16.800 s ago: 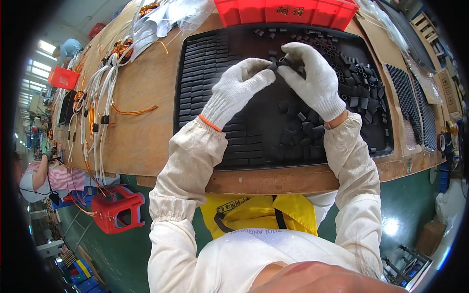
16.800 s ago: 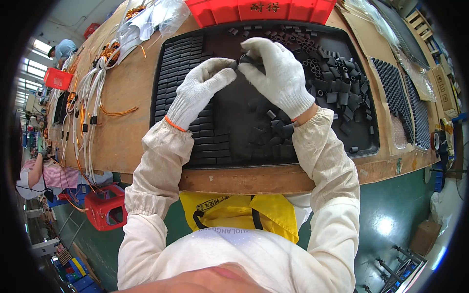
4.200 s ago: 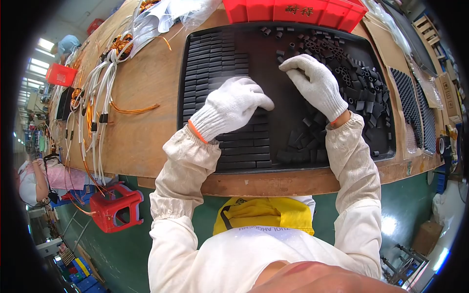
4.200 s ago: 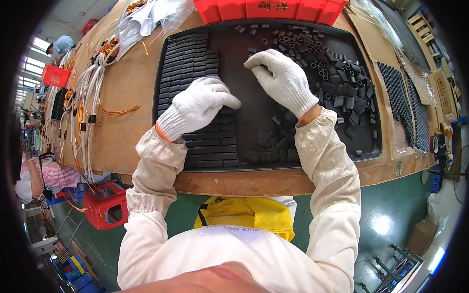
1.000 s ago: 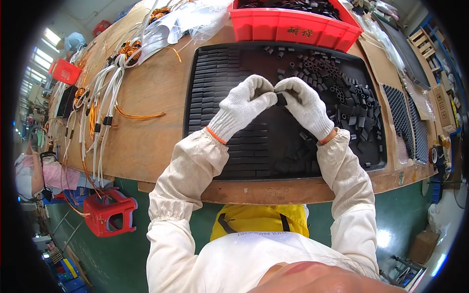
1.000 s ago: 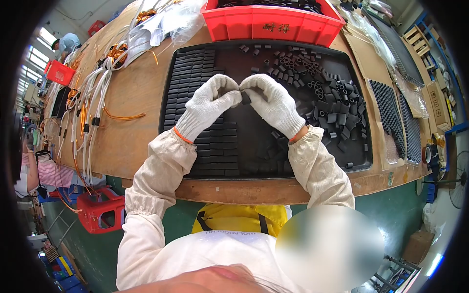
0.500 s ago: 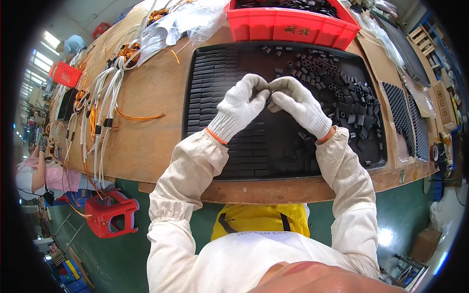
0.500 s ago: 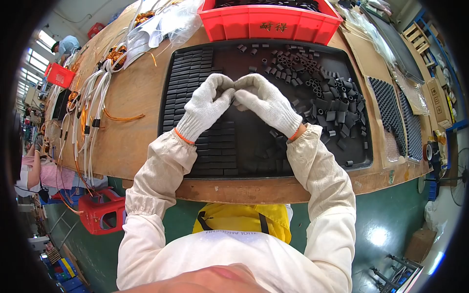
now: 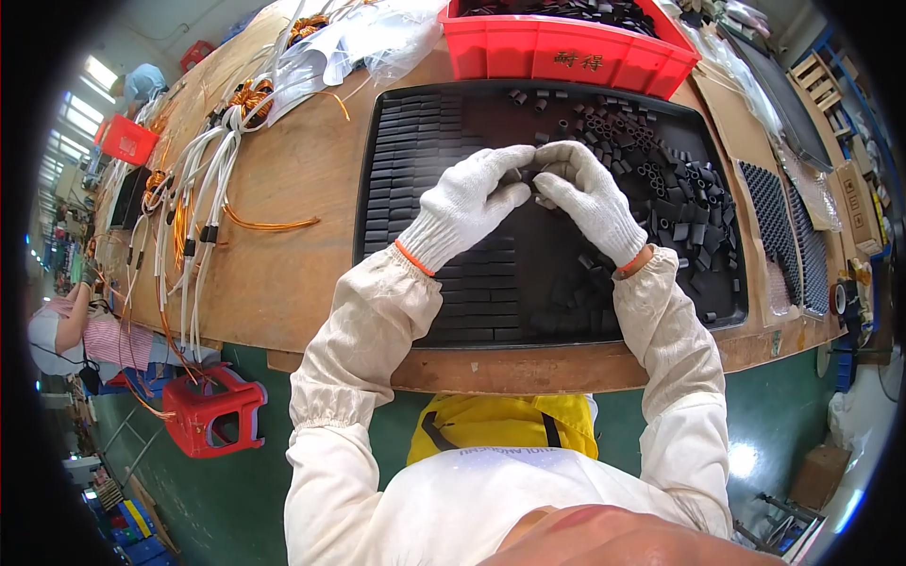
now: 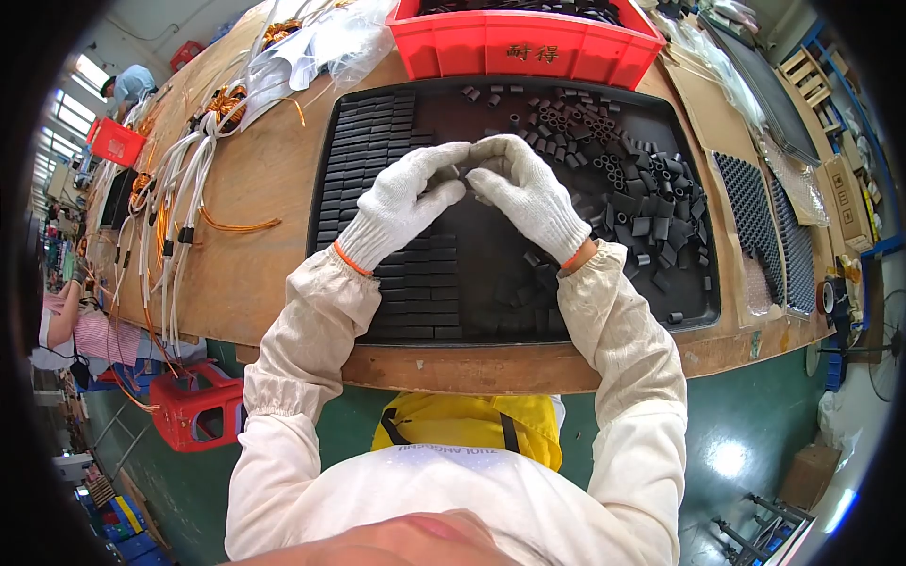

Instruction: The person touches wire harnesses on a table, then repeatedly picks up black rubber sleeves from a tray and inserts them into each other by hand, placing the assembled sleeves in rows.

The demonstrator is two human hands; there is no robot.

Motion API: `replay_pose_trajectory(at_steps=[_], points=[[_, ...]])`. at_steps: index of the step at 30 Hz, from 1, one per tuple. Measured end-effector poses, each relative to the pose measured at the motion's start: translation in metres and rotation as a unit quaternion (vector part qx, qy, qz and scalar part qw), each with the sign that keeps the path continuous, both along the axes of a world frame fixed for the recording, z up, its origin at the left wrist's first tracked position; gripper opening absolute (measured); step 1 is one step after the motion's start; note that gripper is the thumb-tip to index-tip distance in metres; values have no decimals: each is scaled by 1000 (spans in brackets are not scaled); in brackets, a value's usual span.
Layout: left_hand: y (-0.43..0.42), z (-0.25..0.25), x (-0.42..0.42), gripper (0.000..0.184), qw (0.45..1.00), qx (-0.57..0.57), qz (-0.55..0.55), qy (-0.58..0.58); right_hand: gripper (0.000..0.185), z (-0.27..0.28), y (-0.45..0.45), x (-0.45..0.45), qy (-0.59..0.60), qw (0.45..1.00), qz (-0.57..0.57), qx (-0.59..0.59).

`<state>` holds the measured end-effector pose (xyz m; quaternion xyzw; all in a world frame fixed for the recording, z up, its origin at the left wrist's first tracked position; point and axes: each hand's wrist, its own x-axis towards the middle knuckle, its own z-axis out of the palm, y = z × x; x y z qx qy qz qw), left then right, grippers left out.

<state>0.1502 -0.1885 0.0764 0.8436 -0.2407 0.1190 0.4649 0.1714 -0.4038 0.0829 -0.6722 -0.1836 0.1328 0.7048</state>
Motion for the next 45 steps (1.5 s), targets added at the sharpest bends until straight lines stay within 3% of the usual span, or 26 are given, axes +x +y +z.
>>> replay_pose_trajectory(at_steps=[5,10,14,16,18,20,22,28,31,35,37,38,40,45], points=[[1,12,-3,43,996,79,8,34,29,4,0,-3,4,1000,7,-1],[2,8,-1,38,994,109,12,-13,29,-1,1,-1,-5,1000,18,-12],[2,16,-2,35,991,124,47,17,24,-9,-3,9,-78,986,-144,-35],[5,12,1,34,993,109,48,-3,20,-11,-9,16,-246,916,-243,-206],[6,11,1,33,991,122,52,-15,20,-14,-11,17,-288,897,-255,-216],[6,12,1,32,989,137,55,-28,24,-17,-12,17,-456,772,-219,-385],[5,13,0,30,988,140,57,-34,29,-30,-11,18,-445,783,-196,-387],[7,10,4,27,985,154,72,-28,40,-37,-8,19,-525,695,-175,-459],[9,9,5,26,984,162,61,-30,40,-41,-9,22,-530,688,-177,-463],[9,11,4,26,984,163,66,-17,36,-30,-9,20,-535,709,-184,-421],[9,11,5,25,983,158,90,-11,29,-19,-6,13,-414,814,-190,-360],[10,10,6,25,983,159,90,-11,29,-17,-3,11,-414,814,-190,-360],[12,10,7,24,985,153,81,-25,23,-14,0,9,-196,940,-161,-229],[11,10,6,24,986,151,71,-16,24,-15,2,7,-127,981,-101,-107]])
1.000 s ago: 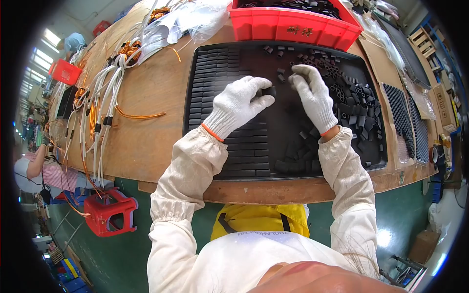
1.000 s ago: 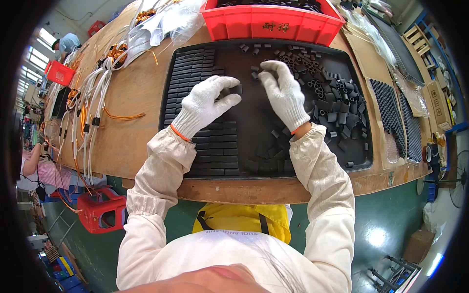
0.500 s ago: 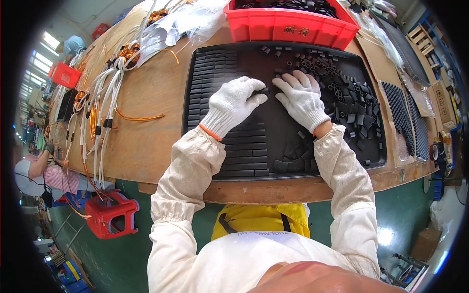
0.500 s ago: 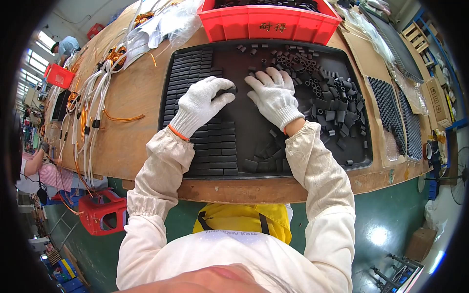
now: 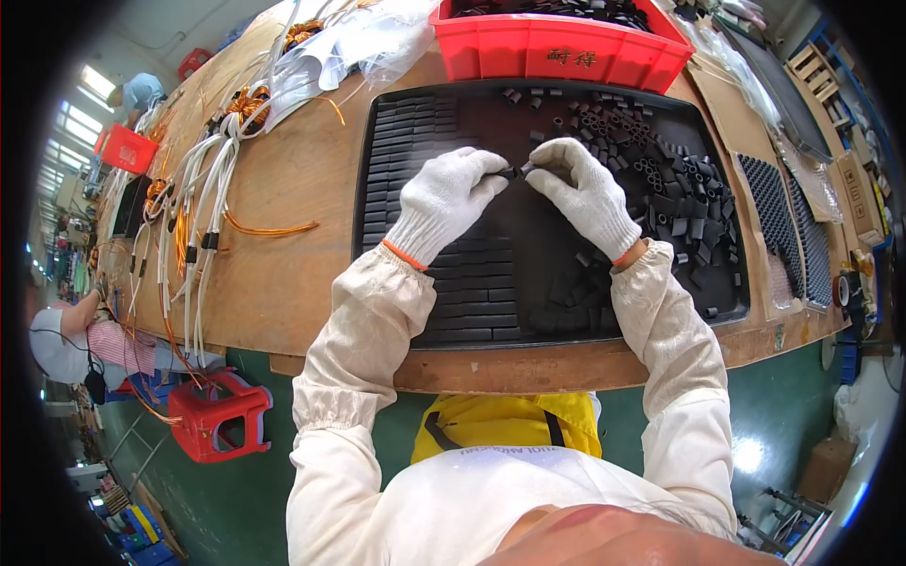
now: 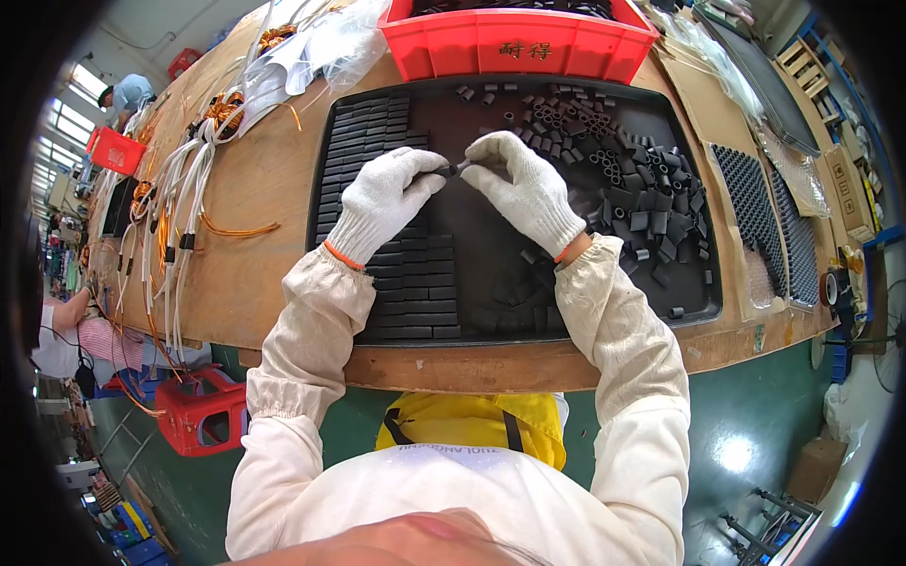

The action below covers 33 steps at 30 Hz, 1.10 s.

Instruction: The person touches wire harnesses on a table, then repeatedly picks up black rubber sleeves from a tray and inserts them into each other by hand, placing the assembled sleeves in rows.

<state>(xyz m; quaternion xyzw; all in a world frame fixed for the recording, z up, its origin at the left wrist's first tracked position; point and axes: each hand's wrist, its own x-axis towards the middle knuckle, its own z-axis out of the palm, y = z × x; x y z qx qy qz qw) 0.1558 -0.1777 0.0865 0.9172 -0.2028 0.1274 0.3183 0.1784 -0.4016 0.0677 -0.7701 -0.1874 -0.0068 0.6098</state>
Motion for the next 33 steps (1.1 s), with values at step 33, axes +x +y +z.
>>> replay_pose_trajectory(at_steps=[33], points=[[-6,10,-4,34,967,-145,16,206,13,14,0,-10,-58,997,0,-46]])
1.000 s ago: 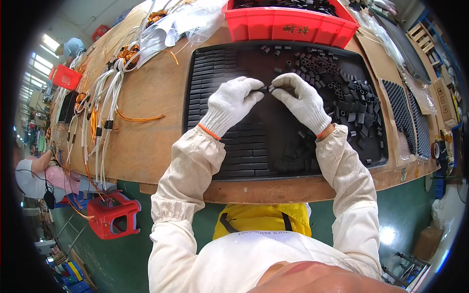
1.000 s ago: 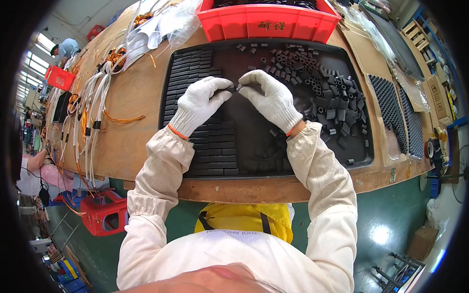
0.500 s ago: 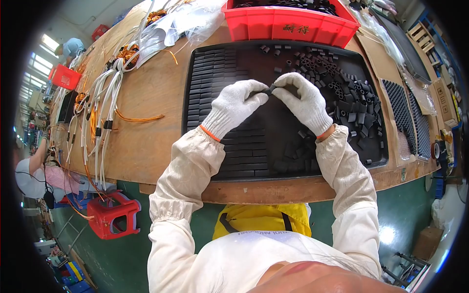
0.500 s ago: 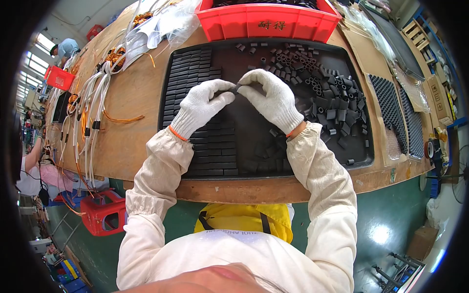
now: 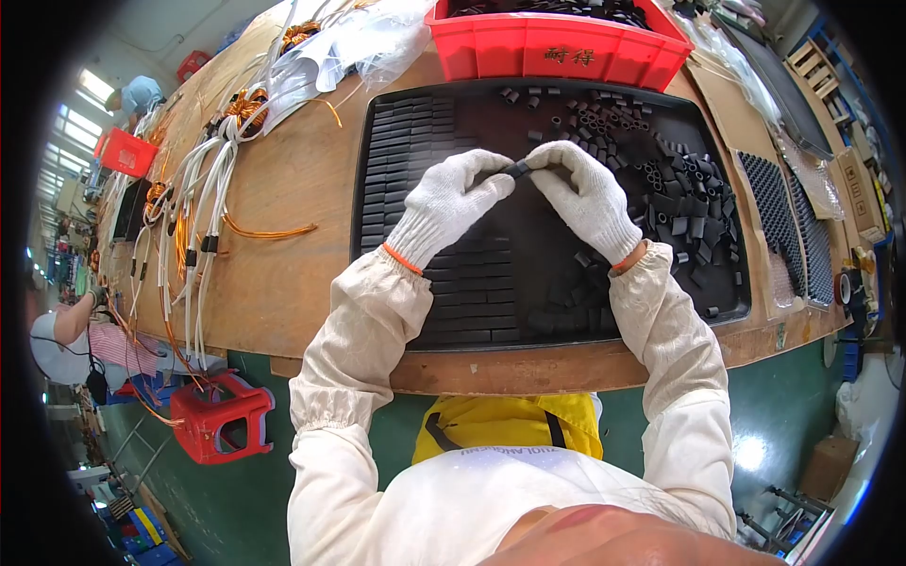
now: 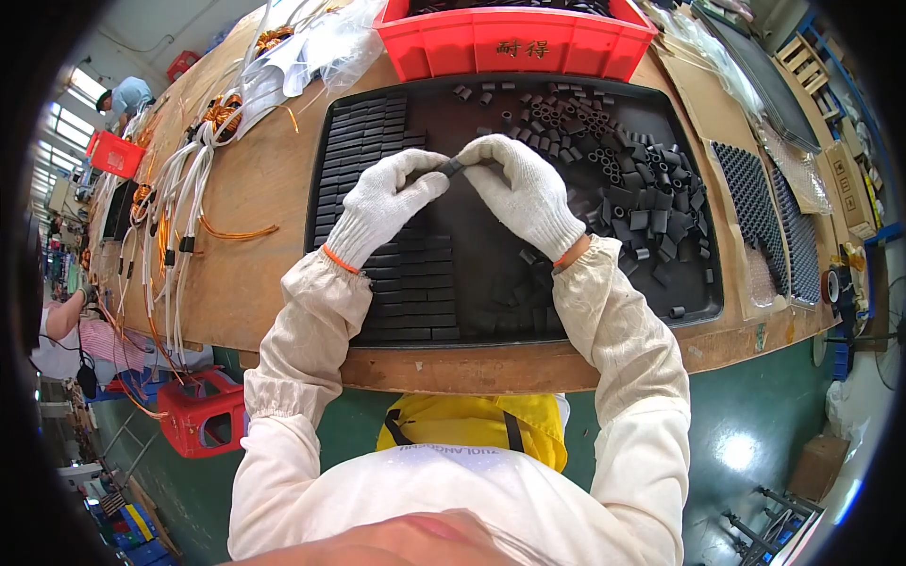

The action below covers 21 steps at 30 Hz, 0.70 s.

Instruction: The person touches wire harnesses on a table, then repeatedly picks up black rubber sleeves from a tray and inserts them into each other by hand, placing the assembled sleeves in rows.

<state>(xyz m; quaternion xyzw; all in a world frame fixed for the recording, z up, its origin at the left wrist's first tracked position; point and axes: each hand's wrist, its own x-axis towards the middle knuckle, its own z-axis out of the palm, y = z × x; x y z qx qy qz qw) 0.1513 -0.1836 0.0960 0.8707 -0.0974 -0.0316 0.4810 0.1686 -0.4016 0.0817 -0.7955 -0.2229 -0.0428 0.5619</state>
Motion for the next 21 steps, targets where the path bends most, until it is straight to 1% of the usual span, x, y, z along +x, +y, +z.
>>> replay_pose_trajectory(at_steps=[2,4,6,8,10,12,14,15,16,18,20,21], points=[[0,0,0,34,1000,12,3,-2,13,-3,-1,2,-23,1000,-1,-6],[-1,-3,0,33,1000,-7,-4,-12,14,-6,-2,4,-41,999,1,-21],[-2,0,-2,33,1000,0,-7,-12,14,-7,-4,7,-60,998,3,-37],[-2,1,-2,33,1000,8,-12,-12,16,-8,-5,8,-135,988,15,-73],[0,-4,0,33,999,14,-11,-39,16,-6,-4,6,-133,988,14,-73],[2,-7,3,32,1000,0,-11,-25,17,-2,-2,5,-131,989,14,-72],[4,0,2,31,1000,-14,-9,-10,16,0,-1,4,-178,977,-10,-116],[5,4,-1,29,987,133,-42,-83,16,-1,-1,4,-178,977,-10,-116],[6,10,-4,27,946,276,-74,-153,16,-3,-1,5,-183,976,-25,-113],[8,8,-6,24,943,291,-91,-133,16,-4,-2,5,-186,975,-41,-112],[11,0,-11,24,923,306,-113,-202,21,-2,-3,5,-205,968,-42,-140],[15,-1,-10,22,928,289,-122,-201,20,-2,-3,5,-199,969,-41,-141]])
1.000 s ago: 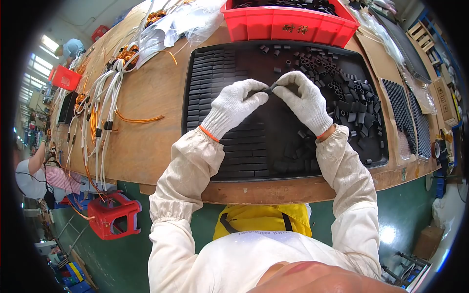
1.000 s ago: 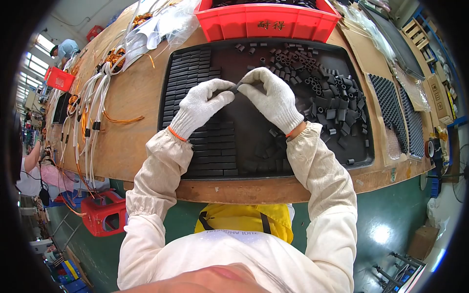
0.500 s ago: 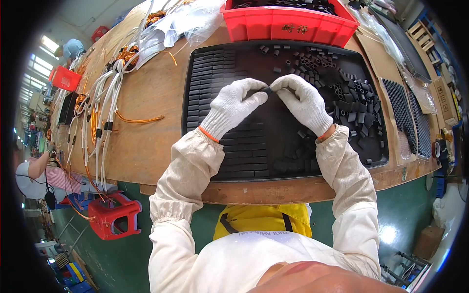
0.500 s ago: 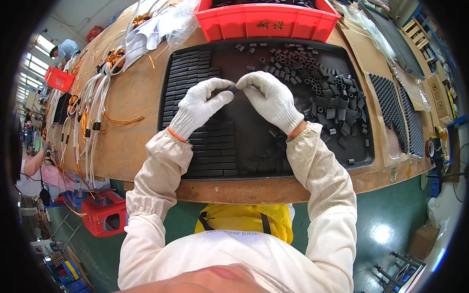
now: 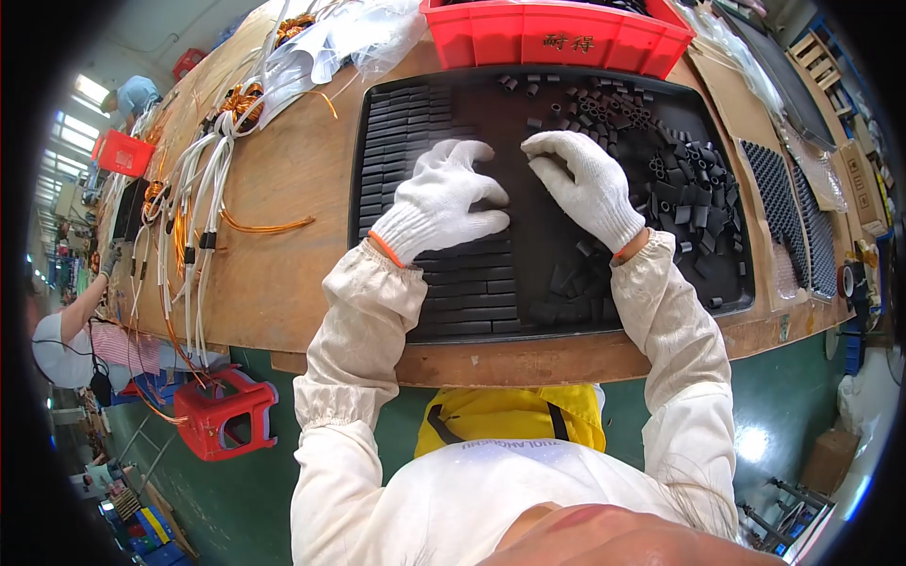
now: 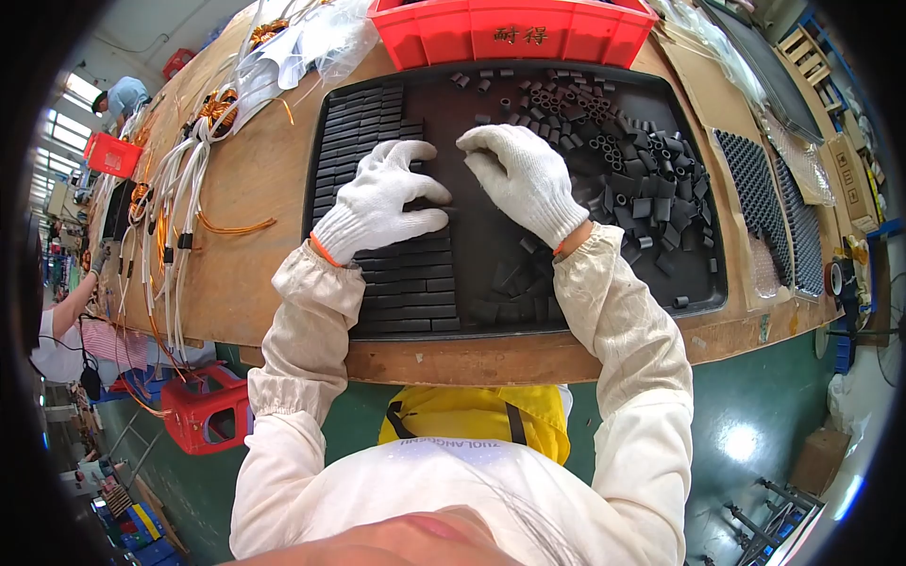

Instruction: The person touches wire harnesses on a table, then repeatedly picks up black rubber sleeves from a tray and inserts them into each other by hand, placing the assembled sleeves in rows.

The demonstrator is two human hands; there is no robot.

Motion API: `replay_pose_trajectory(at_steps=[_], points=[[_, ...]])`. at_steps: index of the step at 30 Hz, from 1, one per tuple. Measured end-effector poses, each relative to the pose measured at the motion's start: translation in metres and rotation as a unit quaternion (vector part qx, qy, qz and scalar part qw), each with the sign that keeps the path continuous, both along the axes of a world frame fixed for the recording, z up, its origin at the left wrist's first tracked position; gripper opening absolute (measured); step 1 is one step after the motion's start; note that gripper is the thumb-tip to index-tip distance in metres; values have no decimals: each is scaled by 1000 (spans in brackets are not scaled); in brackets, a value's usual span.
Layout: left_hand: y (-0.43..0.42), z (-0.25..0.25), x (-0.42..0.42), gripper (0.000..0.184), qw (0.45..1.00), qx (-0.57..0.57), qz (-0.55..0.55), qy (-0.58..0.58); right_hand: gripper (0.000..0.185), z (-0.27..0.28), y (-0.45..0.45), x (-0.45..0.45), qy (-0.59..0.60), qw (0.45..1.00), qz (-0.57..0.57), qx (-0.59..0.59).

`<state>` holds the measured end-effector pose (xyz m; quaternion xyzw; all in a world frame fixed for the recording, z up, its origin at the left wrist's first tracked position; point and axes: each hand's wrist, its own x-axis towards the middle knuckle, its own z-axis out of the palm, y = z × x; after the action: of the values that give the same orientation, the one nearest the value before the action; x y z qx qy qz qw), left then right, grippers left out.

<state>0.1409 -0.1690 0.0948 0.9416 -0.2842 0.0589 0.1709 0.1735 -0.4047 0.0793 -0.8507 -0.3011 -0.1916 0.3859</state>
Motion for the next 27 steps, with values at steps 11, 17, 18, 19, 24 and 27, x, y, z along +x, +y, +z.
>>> replay_pose_trajectory(at_steps=[11,17,18,19,24,27], points=[[-2,-10,17,40,988,-1,-154,32,28,-7,-13,6,-76,978,-39,-191],[-5,-9,14,36,992,6,-113,62,37,4,-28,8,-36,952,-34,-301],[-5,-9,13,35,992,-15,-109,55,37,1,-29,10,-16,952,-29,-303],[-6,-11,13,35,992,-14,-110,54,36,-1,-29,11,4,952,-25,-305],[-8,-15,17,36,992,-115,-44,-33,35,-2,-29,11,18,957,-19,-288],[-8,-17,18,35,991,-117,-33,-49,35,-3,-29,6,21,966,-2,-258]])
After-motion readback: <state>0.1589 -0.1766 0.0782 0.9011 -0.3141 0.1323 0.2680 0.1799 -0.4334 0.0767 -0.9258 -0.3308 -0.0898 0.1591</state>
